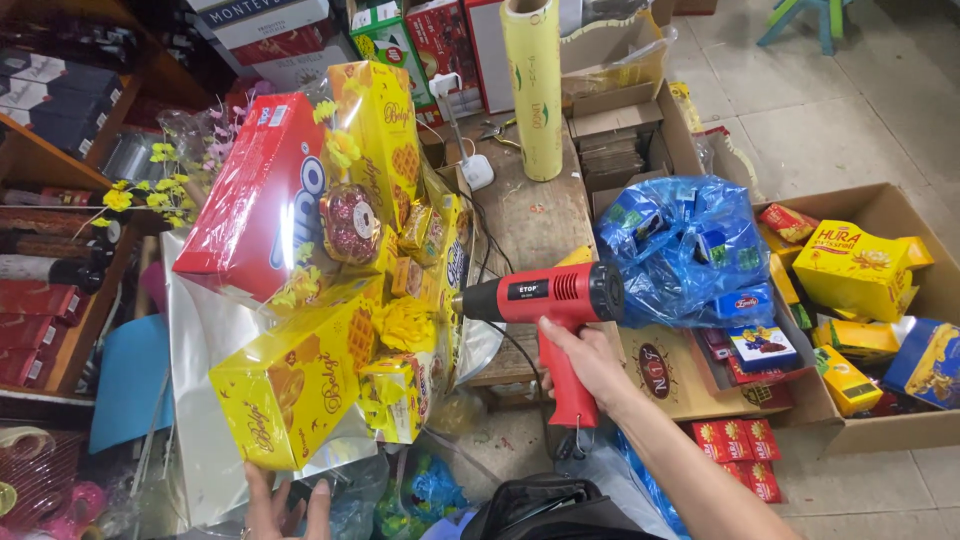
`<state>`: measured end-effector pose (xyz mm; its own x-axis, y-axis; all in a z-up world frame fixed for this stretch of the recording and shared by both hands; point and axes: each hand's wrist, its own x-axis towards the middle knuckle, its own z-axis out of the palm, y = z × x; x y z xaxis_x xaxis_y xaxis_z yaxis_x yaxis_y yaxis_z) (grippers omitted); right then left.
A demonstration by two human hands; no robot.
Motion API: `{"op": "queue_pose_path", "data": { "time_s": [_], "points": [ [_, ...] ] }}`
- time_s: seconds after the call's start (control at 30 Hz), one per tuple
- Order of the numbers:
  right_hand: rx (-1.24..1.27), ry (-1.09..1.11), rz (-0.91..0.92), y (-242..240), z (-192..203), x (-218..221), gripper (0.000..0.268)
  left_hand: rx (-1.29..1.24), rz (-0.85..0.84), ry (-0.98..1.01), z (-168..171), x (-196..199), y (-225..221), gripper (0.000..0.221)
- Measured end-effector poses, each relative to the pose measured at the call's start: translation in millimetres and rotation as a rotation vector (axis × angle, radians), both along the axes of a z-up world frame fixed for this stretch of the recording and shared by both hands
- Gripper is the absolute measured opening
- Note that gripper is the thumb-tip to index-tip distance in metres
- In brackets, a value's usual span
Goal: Using a heat gun to shrink-wrap a gift basket filled with snacks
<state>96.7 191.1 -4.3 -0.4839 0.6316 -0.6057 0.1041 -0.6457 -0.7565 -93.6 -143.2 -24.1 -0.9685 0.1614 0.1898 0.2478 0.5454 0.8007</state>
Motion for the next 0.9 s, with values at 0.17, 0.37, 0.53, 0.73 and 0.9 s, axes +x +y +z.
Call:
{"op": "queue_pose_path", "data": {
  "time_s": [0.17,0.37,0.53,0.73,0.9],
  "points": [
    [0.0,-0.02,0.03,-4.7,1.2,7.7,0.047,-0.053,0.035,-0.05,8.8,-0.4,4.7,0.103],
    [0.002,-0.01,0.003,-5.7,14.6,4.0,0.048,-0.027,0.043,-0.016,8.8,1.8,5.9,0.102],
    [0.003,-0.053,-0.001,7.0,-7.8,-1.3,0.045,-0.007,0.045,-0.014,9.4,0.7,7.8,0.101],
    [-0.027,-0.03,-0.001,4.5,-22.0,2.9,0.045,0.002,0.009,-0.007,15.7,6.7,6.7,0.101],
    [-0.051,-0.019,0.065,-6.6,-7.1,17.4,0.045,0.034,0.0,-0.013,11.1,2.1,3.0,0.102]
  ]
}}
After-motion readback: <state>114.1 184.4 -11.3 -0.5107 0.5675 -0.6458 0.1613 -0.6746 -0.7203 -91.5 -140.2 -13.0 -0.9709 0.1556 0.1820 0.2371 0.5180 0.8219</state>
